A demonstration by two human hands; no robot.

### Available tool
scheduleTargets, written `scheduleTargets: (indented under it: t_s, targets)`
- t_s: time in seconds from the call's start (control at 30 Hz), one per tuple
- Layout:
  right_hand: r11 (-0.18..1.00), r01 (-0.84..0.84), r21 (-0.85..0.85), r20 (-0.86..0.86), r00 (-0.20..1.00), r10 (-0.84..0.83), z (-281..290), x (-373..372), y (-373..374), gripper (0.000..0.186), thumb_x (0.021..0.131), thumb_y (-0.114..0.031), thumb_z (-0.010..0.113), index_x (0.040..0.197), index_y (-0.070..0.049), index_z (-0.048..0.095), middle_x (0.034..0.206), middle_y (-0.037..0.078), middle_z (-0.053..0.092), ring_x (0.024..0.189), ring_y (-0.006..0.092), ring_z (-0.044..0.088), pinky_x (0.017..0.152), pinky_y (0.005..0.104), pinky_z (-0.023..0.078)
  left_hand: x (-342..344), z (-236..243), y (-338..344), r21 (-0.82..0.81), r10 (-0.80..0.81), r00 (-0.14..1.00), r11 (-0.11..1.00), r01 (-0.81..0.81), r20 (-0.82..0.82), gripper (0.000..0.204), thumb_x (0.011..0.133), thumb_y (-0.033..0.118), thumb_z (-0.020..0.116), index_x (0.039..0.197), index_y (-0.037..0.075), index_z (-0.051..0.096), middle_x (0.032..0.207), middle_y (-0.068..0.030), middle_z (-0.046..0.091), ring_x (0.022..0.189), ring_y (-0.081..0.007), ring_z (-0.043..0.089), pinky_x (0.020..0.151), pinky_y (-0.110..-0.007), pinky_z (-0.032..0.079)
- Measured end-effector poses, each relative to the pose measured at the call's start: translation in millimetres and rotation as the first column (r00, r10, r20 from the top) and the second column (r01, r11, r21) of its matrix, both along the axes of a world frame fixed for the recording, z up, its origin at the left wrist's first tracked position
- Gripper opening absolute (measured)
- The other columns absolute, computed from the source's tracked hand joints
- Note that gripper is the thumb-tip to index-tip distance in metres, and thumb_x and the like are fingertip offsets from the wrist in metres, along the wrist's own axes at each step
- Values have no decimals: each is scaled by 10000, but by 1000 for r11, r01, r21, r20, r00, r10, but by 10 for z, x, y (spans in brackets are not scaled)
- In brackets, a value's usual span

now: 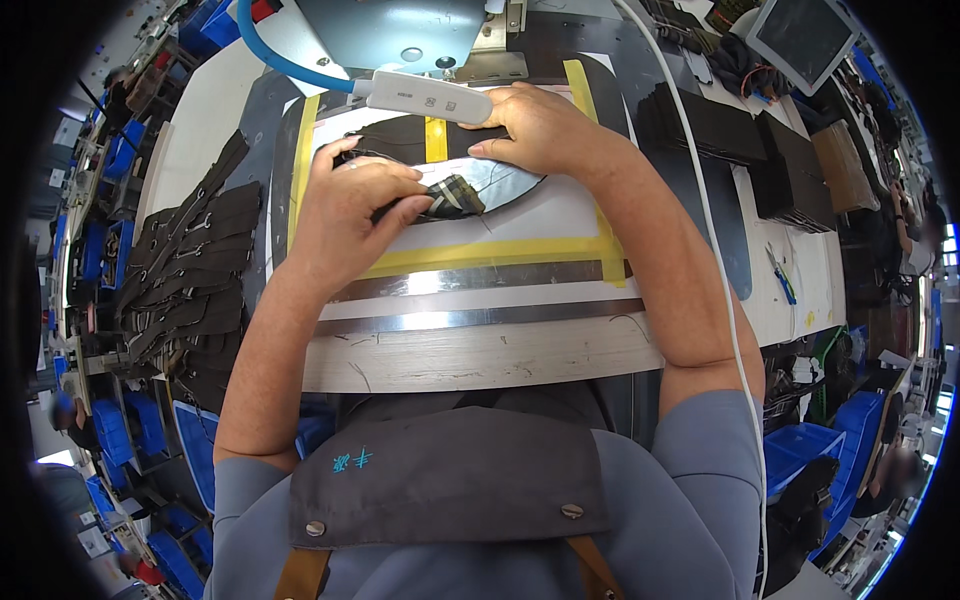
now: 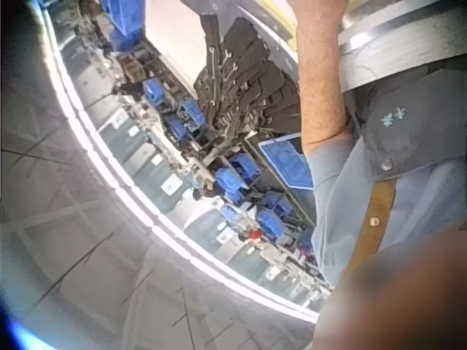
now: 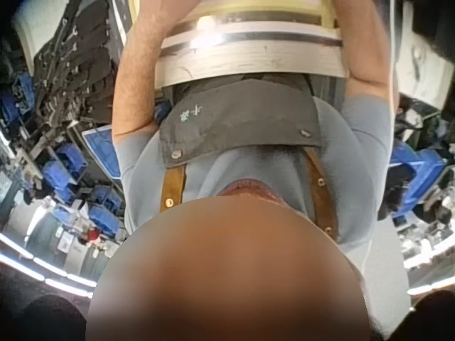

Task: Sewing and assembling zippers onto leather panels using an industrial sewing machine.

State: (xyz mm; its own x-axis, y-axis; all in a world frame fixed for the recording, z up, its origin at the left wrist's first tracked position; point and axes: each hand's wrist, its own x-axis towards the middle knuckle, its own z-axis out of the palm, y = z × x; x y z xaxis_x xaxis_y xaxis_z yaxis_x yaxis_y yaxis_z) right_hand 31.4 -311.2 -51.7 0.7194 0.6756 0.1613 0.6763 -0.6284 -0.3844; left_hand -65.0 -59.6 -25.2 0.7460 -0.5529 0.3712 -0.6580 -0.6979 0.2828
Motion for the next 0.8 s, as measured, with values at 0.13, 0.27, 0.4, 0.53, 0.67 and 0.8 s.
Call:
scheduleTargets:
  t_s: [0.13, 0.27, 0.4, 0.53, 0.67, 0.8]
  targets:
    - [992, 102, 77, 37, 994, -105, -2, -168, -48, 534, 859, -389, 738, 1253, -37, 662, 1337, 161, 595, 1276, 330, 531, 1072, 431, 431, 96, 14, 181, -77, 166, 981, 984, -158, 104, 135, 897, 242, 704, 906, 119, 759, 957, -17, 761, 958, -182, 691, 1029, -426, 383]
    - [983, 174, 52, 106, 978, -179, -9, -234, -55, 571, 856, -398, 743, 1268, -16, 646, 1354, 191, 577, 1286, 328, 531, 1081, 420, 430, 256, -101, 375, -162, 315, 947, 940, -301, 65, 150, 859, 156, 708, 988, 85, 738, 1082, -105, 747, 1095, -242, 677, 1010, -380, 448]
    - [991, 134, -9, 39, 990, -133, 109, -318, -36, 560, 852, -352, 746, 1290, -21, 635, 1356, 183, 584, 1228, 333, 577, 1046, 415, 463, 250, -148, 452, -267, 388, 922, 888, -374, 2, 334, 736, 88, 631, 1065, 62, 683, 1083, -164, 721, 1066, -295, 676, 987, -374, 474]
    - [996, 73, 45, -70, 995, -69, 116, -430, -152, 538, 835, -272, 760, 1292, -21, 631, 1320, 172, 607, 1185, 322, 606, 996, 399, 501, 59, 48, 442, -178, 336, 876, 893, -413, -347, 414, 740, -23, 550, 1133, 56, 654, 1108, -94, 691, 1009, -188, 656, 773, -281, 516]
    - [961, -3, 275, -31, 999, 12, 71, -639, -244, 622, 814, -253, 778, 1372, -58, 582, 1226, 151, 633, 1042, 296, 642, 878, 346, 537, -138, 114, 444, -118, 328, 835, 901, -417, -441, 472, 725, -71, 501, 1149, 68, 654, 1055, -67, 660, 864, -117, 593, 601, -234, 470]
    - [960, 97, 264, -191, 980, -46, 186, -948, -453, 703, 805, -264, 804, 1430, -88, 535, 1154, 142, 626, 902, 214, 612, 789, 304, 503, -283, 210, 426, -181, 194, 787, 915, -361, -586, 550, 668, -91, 470, 1171, 47, 646, 1163, -41, 621, 913, -103, 528, 669, -240, 464]
